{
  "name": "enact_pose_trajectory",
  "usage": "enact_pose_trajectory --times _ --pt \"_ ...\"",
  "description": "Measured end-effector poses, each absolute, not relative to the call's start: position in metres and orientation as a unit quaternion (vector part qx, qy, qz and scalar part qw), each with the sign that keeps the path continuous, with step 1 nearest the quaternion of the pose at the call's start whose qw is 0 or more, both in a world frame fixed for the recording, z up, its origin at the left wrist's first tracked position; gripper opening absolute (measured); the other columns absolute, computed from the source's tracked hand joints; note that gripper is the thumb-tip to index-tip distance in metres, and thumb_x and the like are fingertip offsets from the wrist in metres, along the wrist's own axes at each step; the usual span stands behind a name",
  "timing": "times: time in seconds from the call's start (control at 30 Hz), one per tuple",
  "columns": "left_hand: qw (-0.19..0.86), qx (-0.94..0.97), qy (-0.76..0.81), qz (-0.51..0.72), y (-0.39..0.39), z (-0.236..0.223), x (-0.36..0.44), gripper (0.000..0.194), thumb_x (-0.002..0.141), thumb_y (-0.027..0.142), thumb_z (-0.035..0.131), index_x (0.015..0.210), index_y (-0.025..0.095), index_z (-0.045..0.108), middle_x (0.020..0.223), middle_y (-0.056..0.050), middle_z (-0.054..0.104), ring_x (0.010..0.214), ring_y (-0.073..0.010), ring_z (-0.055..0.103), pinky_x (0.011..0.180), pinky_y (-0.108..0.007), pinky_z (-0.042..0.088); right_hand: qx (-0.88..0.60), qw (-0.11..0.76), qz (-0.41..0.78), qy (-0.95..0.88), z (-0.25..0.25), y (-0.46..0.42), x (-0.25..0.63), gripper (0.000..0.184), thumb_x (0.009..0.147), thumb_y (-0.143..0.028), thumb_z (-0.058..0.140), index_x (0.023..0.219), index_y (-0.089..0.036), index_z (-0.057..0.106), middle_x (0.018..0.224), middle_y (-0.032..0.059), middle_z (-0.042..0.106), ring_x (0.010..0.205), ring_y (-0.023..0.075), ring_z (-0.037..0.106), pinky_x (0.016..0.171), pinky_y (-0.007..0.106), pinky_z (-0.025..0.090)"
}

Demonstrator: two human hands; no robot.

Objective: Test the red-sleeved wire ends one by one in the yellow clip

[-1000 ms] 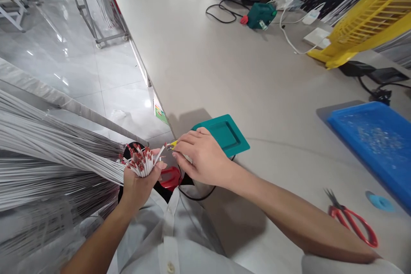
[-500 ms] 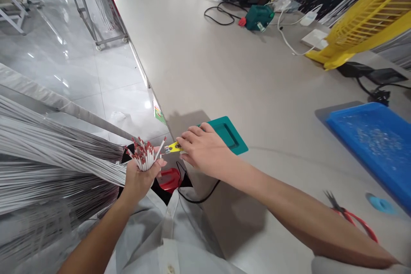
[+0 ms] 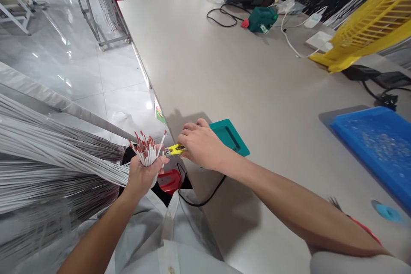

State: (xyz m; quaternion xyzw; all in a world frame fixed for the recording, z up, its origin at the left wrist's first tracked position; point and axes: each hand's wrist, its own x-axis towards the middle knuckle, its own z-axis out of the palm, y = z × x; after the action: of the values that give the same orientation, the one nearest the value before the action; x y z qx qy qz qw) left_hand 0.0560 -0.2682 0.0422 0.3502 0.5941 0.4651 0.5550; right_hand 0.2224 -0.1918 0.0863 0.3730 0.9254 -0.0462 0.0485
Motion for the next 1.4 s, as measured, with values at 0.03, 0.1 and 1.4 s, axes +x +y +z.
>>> enact_pose_trajectory --times 0.03,0.1,1.4 --pt "0.558 0.347 0.594 0.465 -0.268 0.041 0.057 0.039 0.066 0.026 0.07 0.1 0.01 0.064 0.061 -0.002 0.067 0.046 -0.0114 0.055 0.047 -0.024 0.046 0.376 0.048 -0.042 0.925 0.085 -0.192 0.222 0.017 0.072 -0.03 0.068 0.073 -0.014 0.061 0.077 0.0069 0.067 0.089 0.0224 0.053 0.073 0.035 0.021" --pt "0.56 0.341 0.591 0.47 -0.269 0.04 0.059 0.039 0.066 0.026 0.07 0.101 0.011 0.064 0.064 -0.002 0.068 0.046 -0.0105 0.055 0.047 -0.024 0.047 0.384 0.046 -0.038 0.921 0.082 -0.193 0.22 0.016 0.072 -0.028 0.067 0.072 -0.014 0.06 0.073 0.0063 0.066 0.085 0.0214 0.055 0.073 0.036 0.02" --pt "0.535 0.356 0.614 0.458 -0.279 0.044 0.044 0.037 0.068 0.026 0.07 0.102 0.013 0.063 0.063 0.002 0.062 0.048 -0.0075 0.052 0.049 -0.021 0.044 0.331 -0.104 -0.056 0.936 0.086 -0.207 0.226 0.049 0.075 -0.052 0.061 0.105 -0.013 0.059 0.092 0.0103 0.065 0.095 0.0256 0.054 0.087 0.042 0.033"
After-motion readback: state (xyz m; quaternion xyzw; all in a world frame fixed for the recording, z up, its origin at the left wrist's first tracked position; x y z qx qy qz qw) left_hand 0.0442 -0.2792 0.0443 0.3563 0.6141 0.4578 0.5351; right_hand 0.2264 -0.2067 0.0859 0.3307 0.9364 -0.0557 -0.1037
